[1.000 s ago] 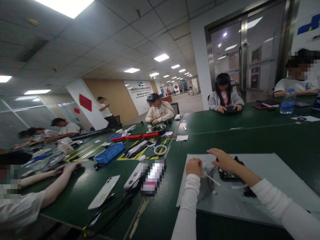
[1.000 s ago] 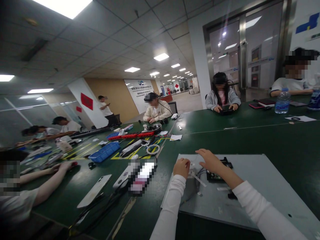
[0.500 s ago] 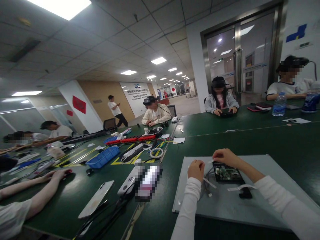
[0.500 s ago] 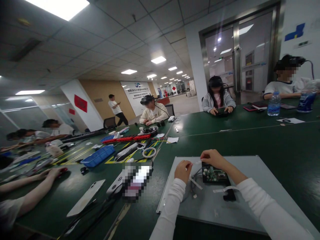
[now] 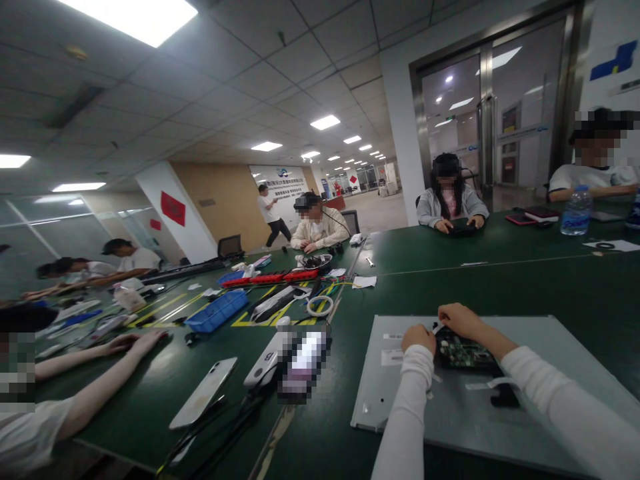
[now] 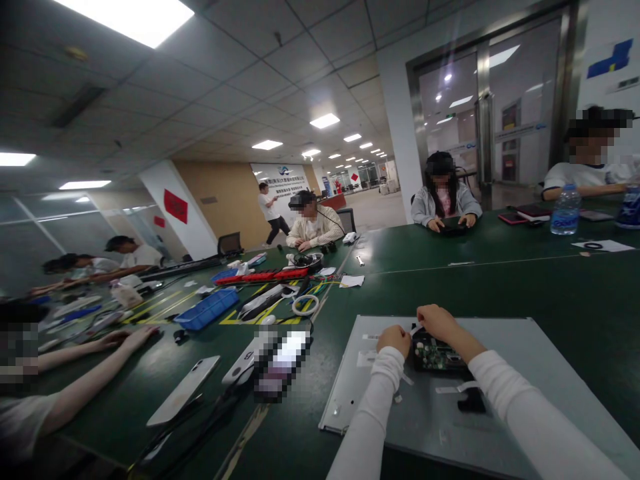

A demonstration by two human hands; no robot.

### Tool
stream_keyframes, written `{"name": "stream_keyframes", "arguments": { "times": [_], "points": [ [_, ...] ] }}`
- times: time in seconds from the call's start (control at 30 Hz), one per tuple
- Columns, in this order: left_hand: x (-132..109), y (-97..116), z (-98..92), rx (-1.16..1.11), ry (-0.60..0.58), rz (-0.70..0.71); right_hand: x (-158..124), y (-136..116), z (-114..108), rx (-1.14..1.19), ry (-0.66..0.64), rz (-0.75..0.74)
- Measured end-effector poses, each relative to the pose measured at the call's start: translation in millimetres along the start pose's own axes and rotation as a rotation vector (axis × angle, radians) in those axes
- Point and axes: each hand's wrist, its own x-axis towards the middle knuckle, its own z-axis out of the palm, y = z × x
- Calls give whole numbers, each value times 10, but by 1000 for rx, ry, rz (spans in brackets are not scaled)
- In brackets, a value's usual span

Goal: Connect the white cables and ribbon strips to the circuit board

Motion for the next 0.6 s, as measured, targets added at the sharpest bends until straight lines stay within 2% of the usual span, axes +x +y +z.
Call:
{"name": "stream_keyframes", "arguments": {
  "times": [0.27,0.43,0.6],
  "points": [
    [25,-14,28,25,-68,-87,108,45,175,-65,-79,-24],
    [-10,-74,-16,-4,-42,-95,118,167,184,-115,-76,57],
    [31,-91,-55,-17,-72,-126,187,276,146,-118,-85,141]
  ]
}}
